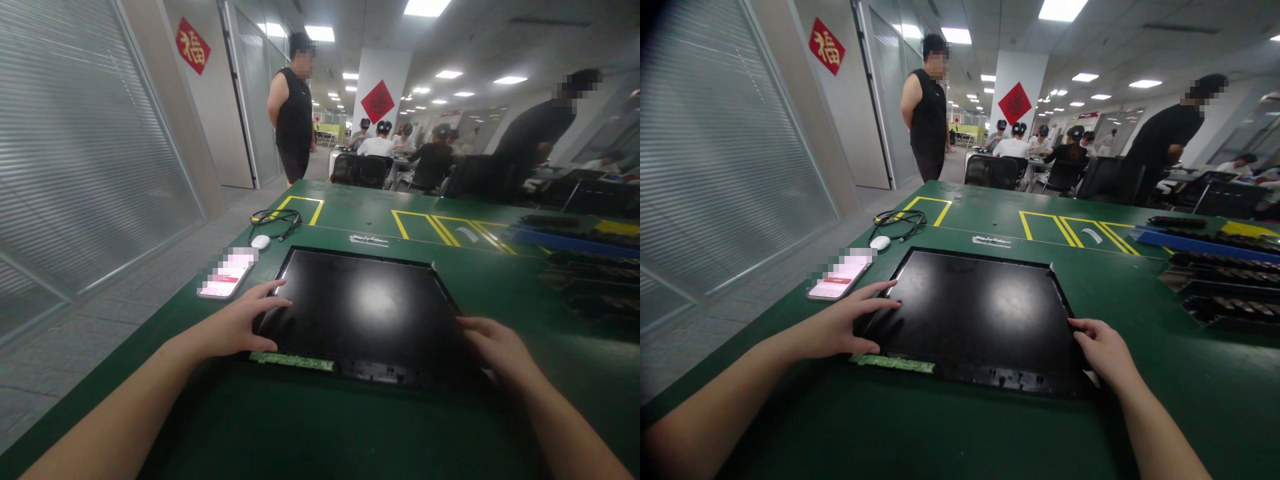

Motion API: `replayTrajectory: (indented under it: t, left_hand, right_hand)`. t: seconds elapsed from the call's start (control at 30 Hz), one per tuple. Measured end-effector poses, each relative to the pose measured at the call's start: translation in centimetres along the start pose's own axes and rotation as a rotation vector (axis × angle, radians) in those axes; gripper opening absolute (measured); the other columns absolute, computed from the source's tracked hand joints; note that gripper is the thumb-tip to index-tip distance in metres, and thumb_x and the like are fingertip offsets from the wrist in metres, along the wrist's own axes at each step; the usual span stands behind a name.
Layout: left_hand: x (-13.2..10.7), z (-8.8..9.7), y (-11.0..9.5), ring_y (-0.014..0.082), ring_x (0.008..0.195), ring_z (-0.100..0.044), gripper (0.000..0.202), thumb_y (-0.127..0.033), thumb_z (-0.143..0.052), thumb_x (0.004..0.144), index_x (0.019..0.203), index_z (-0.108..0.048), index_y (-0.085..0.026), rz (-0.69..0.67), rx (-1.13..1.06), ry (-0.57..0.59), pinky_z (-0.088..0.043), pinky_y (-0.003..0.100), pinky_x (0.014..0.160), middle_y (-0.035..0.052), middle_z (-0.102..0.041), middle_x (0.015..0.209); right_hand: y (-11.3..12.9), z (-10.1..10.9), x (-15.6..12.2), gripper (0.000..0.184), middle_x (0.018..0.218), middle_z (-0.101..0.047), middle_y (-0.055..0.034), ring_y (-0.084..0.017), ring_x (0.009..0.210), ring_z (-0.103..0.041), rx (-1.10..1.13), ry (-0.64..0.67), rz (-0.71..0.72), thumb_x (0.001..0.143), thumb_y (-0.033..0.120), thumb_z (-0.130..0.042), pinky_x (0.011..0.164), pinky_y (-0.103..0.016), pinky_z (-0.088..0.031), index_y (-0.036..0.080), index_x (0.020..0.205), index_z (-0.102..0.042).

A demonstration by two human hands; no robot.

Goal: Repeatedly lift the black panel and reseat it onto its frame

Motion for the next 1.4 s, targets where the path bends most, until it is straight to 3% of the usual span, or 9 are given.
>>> replayTrajectory:
  t: [0.3, 0.53, 0.7, 0.97, 1.2, 1.4]
  left_hand:
    - [-0.1, -0.4, -0.5, 0.0363, 0.152, -0.028, 0.062, -0.029, -0.078, 0.079, 0.139, -0.060, -0.037, -0.061, -0.054, 0.020, -0.033, 0.055, 0.118, 0.0056, -0.021, 0.171]
    - [-0.3, -0.5, -0.6, 0.0365, 0.155, -0.018, 0.060, -0.027, -0.074, 0.084, 0.141, -0.058, -0.036, -0.091, -0.053, 0.039, -0.027, 0.058, 0.120, 0.0056, -0.011, 0.173]
    - [-0.4, -0.5, -1.0, 0.0357, 0.155, -0.019, 0.058, -0.023, -0.073, 0.084, 0.139, -0.059, -0.037, -0.107, -0.066, 0.052, -0.028, 0.057, 0.119, 0.0038, -0.010, 0.174]
    - [-0.4, -0.4, -1.1, 0.0368, 0.153, -0.023, 0.056, -0.022, -0.072, 0.084, 0.137, -0.062, -0.037, -0.144, -0.055, 0.032, -0.031, 0.057, 0.118, 0.0027, -0.012, 0.173]
    - [0.1, -0.5, -0.1, 0.0394, 0.151, -0.028, 0.079, -0.047, -0.076, 0.081, 0.152, -0.046, -0.030, -0.026, 0.054, -0.048, -0.031, 0.057, 0.118, 0.0144, -0.021, 0.170]
    - [0.8, -0.5, 1.1, 0.0379, 0.151, -0.030, 0.073, -0.054, -0.056, 0.092, 0.153, -0.042, -0.016, 0.121, 0.129, -0.165, -0.029, 0.057, 0.119, 0.0218, -0.031, 0.166]
  right_hand:
    - [1.1, 0.0, -0.5, 0.038, 0.081, -0.077, -0.0089, -0.021, 0.066, -0.068, -0.070, 0.004, -0.018, 0.074, 0.021, -0.058, 0.058, -0.030, -0.049, 0.015, 0.106, -0.078]
    - [2.1, 0.2, -0.9, 0.034, 0.079, -0.076, -0.0082, -0.020, 0.065, -0.068, -0.081, -0.016, -0.043, 0.073, 0.017, -0.057, 0.059, -0.030, -0.049, 0.016, 0.100, -0.079]
    - [2.4, 0.0, -1.4, 0.042, 0.073, -0.073, -0.0081, -0.020, 0.056, -0.063, -0.051, 0.028, -0.132, 0.077, 0.018, -0.052, 0.052, -0.031, -0.047, 0.013, 0.112, -0.075]
    - [1.7, -0.2, -1.0, 0.038, 0.069, -0.073, -0.0080, -0.019, 0.053, -0.062, 0.023, 0.045, -0.097, 0.073, 0.018, -0.056, 0.049, -0.029, -0.046, 0.014, 0.105, -0.074]
    - [1.0, -0.4, -0.7, 0.035, 0.079, -0.074, -0.0080, -0.020, 0.062, -0.067, -0.009, 0.056, -0.067, 0.077, 0.023, -0.055, 0.053, -0.029, -0.048, 0.015, 0.108, -0.070]
    - [0.5, -0.3, -0.2, 0.035, 0.084, -0.075, -0.0087, -0.020, 0.065, -0.068, -0.033, 0.057, -0.019, 0.076, 0.027, -0.057, 0.056, -0.030, -0.049, 0.017, 0.106, -0.072]
Point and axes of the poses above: each hand's wrist, its own x-axis towards the middle knuckle, its own z-axis out of the back of the hand, y = z × x, the point moved 5 cm from there along x, towards the middle knuckle
